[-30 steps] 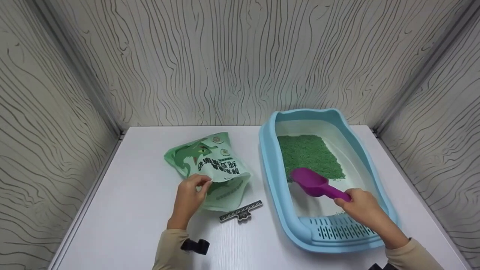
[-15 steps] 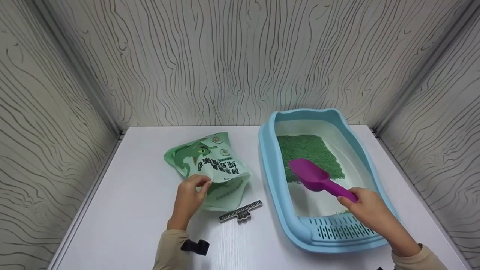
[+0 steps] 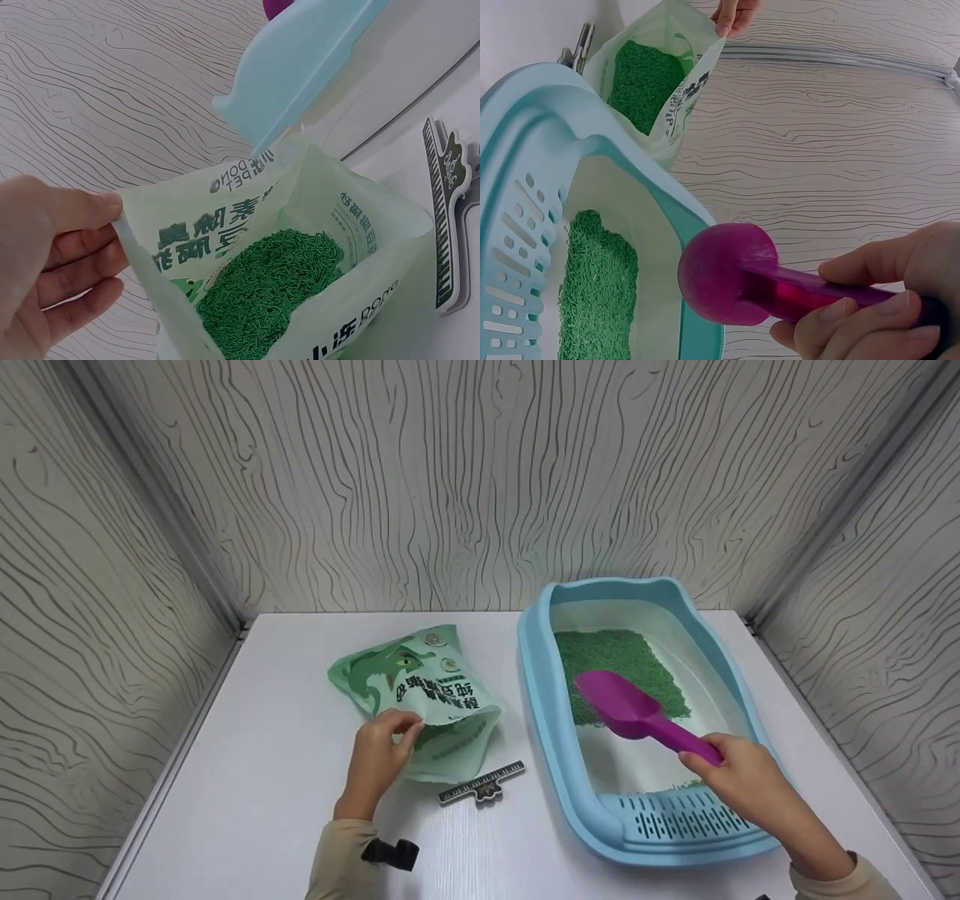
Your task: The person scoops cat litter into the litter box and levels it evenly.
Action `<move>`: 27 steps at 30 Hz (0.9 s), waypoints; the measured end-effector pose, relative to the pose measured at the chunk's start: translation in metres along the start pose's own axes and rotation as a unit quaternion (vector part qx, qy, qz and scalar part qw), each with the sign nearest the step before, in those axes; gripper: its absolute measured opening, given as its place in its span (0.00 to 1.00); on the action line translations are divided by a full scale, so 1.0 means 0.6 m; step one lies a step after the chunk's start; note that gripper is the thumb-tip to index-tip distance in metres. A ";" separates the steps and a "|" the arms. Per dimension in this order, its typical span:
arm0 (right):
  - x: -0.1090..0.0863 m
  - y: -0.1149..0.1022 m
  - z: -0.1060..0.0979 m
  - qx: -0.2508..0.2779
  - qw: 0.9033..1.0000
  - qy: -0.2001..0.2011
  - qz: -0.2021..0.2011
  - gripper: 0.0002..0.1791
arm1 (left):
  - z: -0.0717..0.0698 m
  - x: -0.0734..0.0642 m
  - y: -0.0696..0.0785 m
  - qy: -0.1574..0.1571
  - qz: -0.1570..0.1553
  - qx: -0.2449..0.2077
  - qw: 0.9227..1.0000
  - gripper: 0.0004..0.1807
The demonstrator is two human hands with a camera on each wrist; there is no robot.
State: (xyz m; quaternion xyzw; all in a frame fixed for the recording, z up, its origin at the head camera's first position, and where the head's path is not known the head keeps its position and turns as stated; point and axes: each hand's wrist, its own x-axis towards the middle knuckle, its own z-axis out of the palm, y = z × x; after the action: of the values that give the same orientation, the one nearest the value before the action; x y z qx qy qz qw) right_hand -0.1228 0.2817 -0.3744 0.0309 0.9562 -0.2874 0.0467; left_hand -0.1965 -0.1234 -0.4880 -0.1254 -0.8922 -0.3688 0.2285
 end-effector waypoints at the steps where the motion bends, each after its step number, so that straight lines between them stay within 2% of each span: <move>1: -0.001 -0.001 0.000 0.000 1.000 0.001 -0.001 0.16 | 0.000 0.000 0.000 0.000 0.000 0.000 1.000 0.06; 15: -0.005 -0.023 0.001 0.008 1.000 0.004 -0.019 0.17 | -0.002 0.001 0.000 0.001 0.006 -0.003 1.000 0.06; 27: -0.007 -0.049 0.025 0.030 0.999 -0.008 -0.029 0.14 | 0.001 0.000 0.000 0.009 0.006 0.005 1.000 0.05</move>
State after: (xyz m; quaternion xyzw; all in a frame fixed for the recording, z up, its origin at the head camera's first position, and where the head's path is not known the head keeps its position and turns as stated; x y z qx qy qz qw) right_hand -0.1202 0.2486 -0.3702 0.0022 0.9471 -0.3176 0.0449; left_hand -0.1968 -0.1226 -0.4885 -0.1263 -0.8914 -0.3637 0.2389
